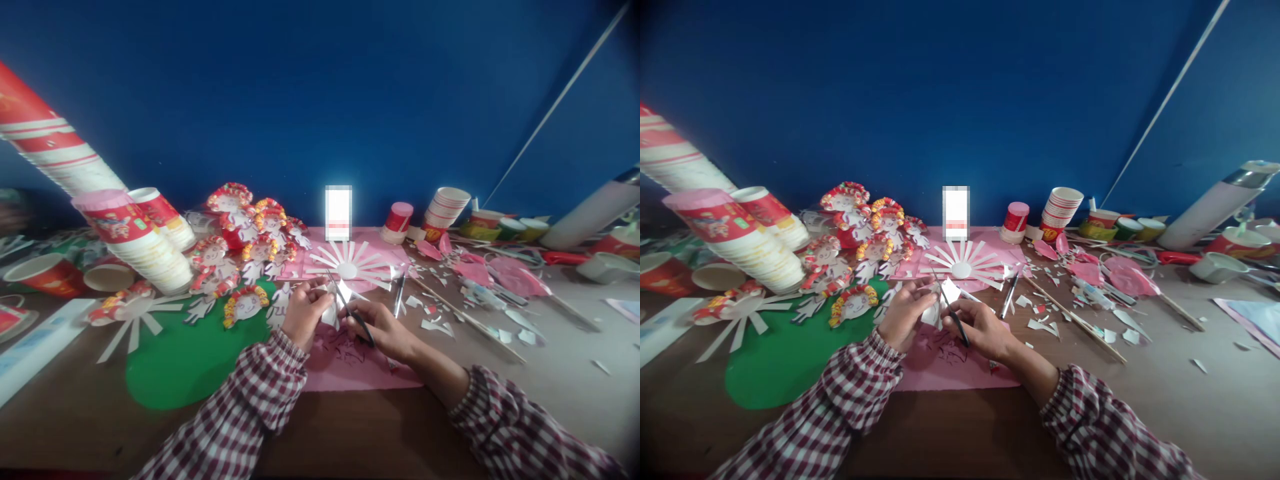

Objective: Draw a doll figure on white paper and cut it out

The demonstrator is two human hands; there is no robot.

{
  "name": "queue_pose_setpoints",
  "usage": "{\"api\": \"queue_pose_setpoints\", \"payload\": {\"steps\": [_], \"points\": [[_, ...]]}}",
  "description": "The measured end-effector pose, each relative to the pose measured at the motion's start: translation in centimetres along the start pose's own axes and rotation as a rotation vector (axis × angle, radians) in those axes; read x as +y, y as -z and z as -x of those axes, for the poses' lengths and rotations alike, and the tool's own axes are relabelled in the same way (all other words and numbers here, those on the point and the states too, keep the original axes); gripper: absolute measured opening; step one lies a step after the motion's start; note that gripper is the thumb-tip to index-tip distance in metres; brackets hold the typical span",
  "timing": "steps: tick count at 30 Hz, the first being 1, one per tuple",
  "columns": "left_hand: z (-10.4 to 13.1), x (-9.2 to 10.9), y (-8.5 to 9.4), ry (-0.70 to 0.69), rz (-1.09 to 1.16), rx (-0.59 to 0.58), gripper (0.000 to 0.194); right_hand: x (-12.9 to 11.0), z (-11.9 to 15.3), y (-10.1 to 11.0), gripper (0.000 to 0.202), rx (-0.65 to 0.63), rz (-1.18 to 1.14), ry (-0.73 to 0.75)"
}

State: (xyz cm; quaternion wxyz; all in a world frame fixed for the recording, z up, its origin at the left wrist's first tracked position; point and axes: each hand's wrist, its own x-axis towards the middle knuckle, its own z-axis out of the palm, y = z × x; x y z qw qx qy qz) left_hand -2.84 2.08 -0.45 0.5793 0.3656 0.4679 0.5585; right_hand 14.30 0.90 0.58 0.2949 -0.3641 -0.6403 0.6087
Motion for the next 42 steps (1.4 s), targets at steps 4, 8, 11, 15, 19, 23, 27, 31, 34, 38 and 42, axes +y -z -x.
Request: {"api": "queue_pose_setpoints", "payload": {"steps": [4, 8, 11, 15, 19, 23, 27, 31, 34, 38, 42], "points": [[0.04, -0.12, 0.11, -0.011, -0.016, -0.007, 0.043, -0.04, -0.03, 0.01, 0.039, 0.006, 0.001, -0.007], [-0.03, -0.15, 0.13, -0.008, -0.013, -0.012, 0.043, 0.12, -0.04, 0.05, 0.036, 0.006, 0.004, -0.002], [-0.04, -0.13, 0.08, -0.014, -0.011, -0.014, 0.043, 0.21, -0.05, 0.02, 0.035, 0.008, -0.014, -0.004], [0.05, -0.12, 0.01, -0.011, 0.001, -0.001, 0.042, 0.25, -0.05, -0.04, 0.037, 0.016, -0.016, -0.010], [0.00, -0.28, 0.05, -0.015, 0.009, -0.002, 0.042, 0.32, -0.07, -0.04, 0.036, 0.014, -0.002, -0.010], [-0.05, -0.32, 0.01, -0.017, 0.003, -0.004, 0.042, 0.22, -0.07, -0.06, 0.036, 0.016, 0.014, -0.007], [0.16, -0.04, -0.28, -0.001, 0.021, 0.007, 0.042, 0.04, -0.07, -0.14, 0.035, 0.016, 0.025, -0.006], [0.33, 0.14, -0.46, 0.021, 0.031, 0.010, 0.044, 0.11, -0.12, -0.15, 0.034, 0.018, 0.030, -0.004], [0.36, 0.18, -0.50, 0.024, 0.035, 0.009, 0.046, 0.20, -0.15, -0.13, 0.032, 0.021, 0.029, -0.007], [0.40, 0.25, -0.53, 0.029, 0.036, 0.012, 0.046, 0.11, -0.16, -0.15, 0.030, 0.022, 0.028, -0.005], [0.37, 0.15, -0.45, 0.010, 0.007, 0.011, 0.044, 0.02, -0.10, -0.21, 0.029, 0.026, 0.023, -0.009]]}}
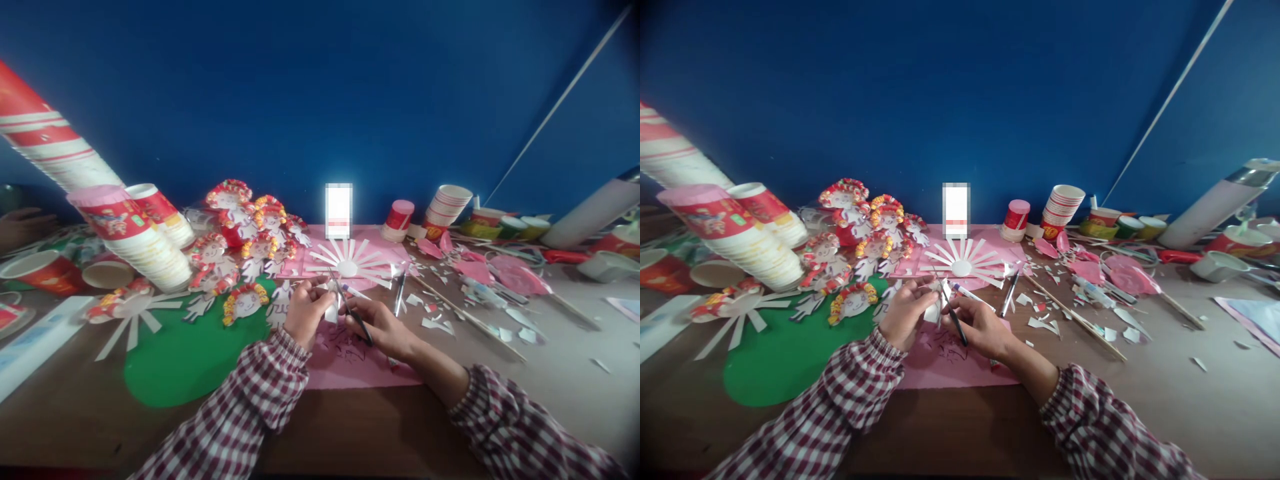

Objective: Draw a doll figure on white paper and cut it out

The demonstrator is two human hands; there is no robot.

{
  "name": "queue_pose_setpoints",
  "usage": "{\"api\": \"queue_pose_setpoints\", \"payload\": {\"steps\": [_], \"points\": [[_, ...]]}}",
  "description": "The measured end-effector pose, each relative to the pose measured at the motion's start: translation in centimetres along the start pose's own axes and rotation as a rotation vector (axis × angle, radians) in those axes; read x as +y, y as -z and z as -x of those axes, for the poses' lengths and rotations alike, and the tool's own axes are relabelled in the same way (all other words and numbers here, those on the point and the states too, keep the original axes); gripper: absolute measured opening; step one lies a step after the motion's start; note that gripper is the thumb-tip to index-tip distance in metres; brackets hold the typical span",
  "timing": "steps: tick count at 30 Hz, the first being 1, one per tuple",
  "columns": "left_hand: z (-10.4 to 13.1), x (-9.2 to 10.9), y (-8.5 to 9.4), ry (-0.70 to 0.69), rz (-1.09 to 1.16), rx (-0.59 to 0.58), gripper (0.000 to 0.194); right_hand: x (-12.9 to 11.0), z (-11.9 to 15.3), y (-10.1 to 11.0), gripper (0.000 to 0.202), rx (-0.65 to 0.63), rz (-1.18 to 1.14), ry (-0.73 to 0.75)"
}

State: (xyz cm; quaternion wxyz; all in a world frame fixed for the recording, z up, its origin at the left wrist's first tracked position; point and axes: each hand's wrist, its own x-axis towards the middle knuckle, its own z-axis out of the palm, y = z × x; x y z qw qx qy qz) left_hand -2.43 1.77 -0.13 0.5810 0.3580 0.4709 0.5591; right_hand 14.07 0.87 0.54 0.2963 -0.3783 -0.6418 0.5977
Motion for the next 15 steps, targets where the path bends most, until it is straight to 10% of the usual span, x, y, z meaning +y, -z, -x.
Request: {"api": "queue_pose_setpoints", "payload": {"steps": [15], "points": [[-0.34, -0.55, 0.21, -0.012, -0.004, -0.002, 0.044, 0.16, -0.14, 0.05, 0.030, -0.018, 0.011, 0.012]]}}
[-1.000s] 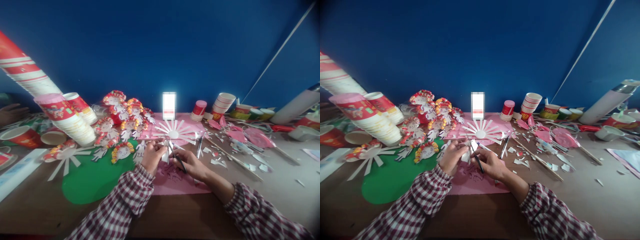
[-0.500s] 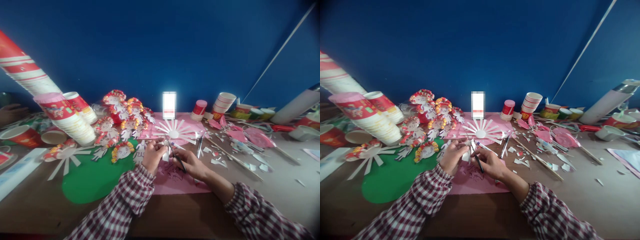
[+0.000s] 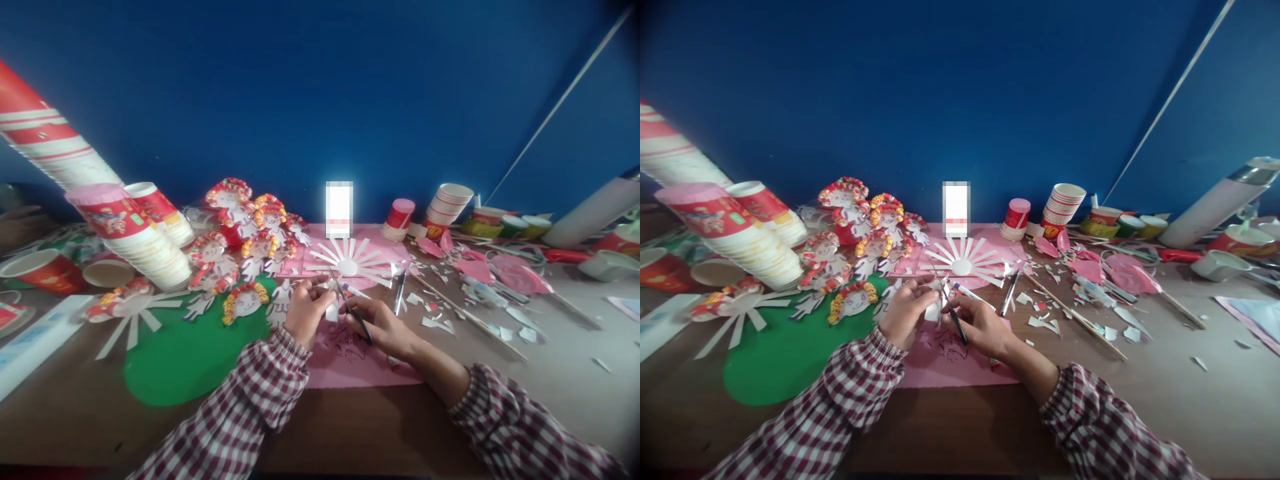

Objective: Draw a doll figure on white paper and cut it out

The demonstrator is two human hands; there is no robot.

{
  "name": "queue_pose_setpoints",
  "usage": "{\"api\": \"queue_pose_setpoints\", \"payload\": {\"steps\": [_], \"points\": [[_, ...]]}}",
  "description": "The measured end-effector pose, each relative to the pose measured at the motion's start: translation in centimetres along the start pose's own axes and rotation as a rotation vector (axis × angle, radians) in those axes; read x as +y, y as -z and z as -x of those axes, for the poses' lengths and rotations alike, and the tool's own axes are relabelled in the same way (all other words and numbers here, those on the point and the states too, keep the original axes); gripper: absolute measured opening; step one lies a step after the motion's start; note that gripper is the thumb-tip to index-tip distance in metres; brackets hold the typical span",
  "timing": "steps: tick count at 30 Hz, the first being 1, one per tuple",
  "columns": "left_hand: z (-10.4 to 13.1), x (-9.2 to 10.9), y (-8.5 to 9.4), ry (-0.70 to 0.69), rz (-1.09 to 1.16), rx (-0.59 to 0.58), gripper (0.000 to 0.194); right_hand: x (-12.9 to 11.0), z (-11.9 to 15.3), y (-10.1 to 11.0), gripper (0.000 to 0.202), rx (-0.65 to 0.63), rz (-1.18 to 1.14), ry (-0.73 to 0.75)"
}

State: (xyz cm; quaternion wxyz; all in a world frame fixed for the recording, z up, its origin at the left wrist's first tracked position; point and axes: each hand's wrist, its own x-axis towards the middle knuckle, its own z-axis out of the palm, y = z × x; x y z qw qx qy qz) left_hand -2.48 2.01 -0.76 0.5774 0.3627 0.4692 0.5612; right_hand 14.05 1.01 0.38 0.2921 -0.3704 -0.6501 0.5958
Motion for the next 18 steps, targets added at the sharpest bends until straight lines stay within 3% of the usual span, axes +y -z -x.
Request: {"api": "queue_pose_setpoints", "payload": {"steps": [18], "points": [[-0.23, -0.44, 0.27, -0.005, 0.009, -0.016, 0.043, -0.06, 0.10, -0.04, 0.032, 0.025, 0.041, 0.005]]}}
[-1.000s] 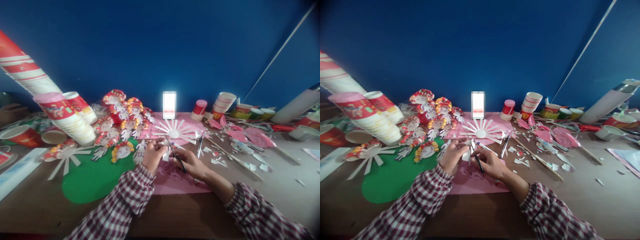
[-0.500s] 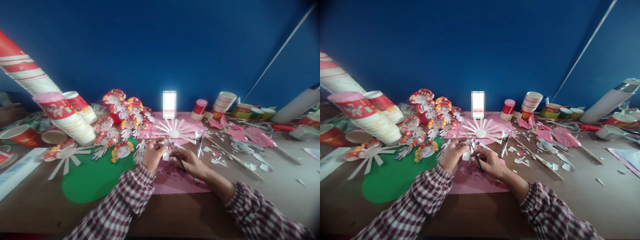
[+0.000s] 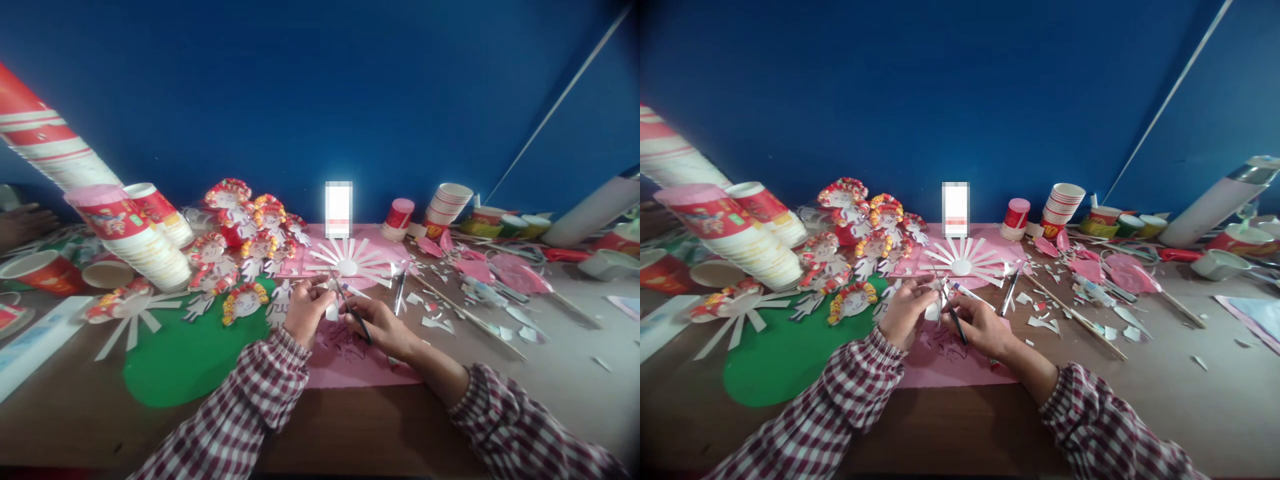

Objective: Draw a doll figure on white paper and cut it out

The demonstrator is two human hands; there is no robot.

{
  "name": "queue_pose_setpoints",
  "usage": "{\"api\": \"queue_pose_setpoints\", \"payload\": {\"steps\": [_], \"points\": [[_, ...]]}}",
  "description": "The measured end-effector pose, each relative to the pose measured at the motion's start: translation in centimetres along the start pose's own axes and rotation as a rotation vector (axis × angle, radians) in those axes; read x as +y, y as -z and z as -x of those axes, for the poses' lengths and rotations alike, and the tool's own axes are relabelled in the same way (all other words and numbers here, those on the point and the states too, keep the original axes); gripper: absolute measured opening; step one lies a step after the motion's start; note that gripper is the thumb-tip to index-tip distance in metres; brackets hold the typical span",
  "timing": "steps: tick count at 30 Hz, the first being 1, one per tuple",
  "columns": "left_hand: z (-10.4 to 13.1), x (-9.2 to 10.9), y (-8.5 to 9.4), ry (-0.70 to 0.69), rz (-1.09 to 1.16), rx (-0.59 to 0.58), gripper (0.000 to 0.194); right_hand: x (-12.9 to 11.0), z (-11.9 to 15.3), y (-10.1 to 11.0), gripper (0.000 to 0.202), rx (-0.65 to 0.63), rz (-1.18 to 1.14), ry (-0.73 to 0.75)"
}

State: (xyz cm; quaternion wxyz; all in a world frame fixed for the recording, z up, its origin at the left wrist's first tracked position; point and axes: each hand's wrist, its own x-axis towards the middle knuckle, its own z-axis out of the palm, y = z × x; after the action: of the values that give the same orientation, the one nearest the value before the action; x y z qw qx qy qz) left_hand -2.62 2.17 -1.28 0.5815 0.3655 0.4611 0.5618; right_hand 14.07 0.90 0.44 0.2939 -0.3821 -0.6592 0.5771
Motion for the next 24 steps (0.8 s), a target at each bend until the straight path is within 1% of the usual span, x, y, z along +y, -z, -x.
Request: {"api": "queue_pose_setpoints", "payload": {"steps": [8, 14, 24], "points": [[0.02, 0.08, -0.12, -0.006, -0.004, 0.007, 0.041, -0.33, -0.01, -0.13, 0.034, 0.016, -0.001, -0.010], [0.15, 0.35, -0.25, -0.001, -0.008, 0.019, 0.041, -0.32, 0.04, -0.28, 0.035, 0.003, -0.035, -0.018], [0.17, 0.27, -0.23, -0.016, 0.002, 0.003, 0.040, -0.12, 0.08, -0.37, 0.035, 0.021, -0.031, -0.017]]}}
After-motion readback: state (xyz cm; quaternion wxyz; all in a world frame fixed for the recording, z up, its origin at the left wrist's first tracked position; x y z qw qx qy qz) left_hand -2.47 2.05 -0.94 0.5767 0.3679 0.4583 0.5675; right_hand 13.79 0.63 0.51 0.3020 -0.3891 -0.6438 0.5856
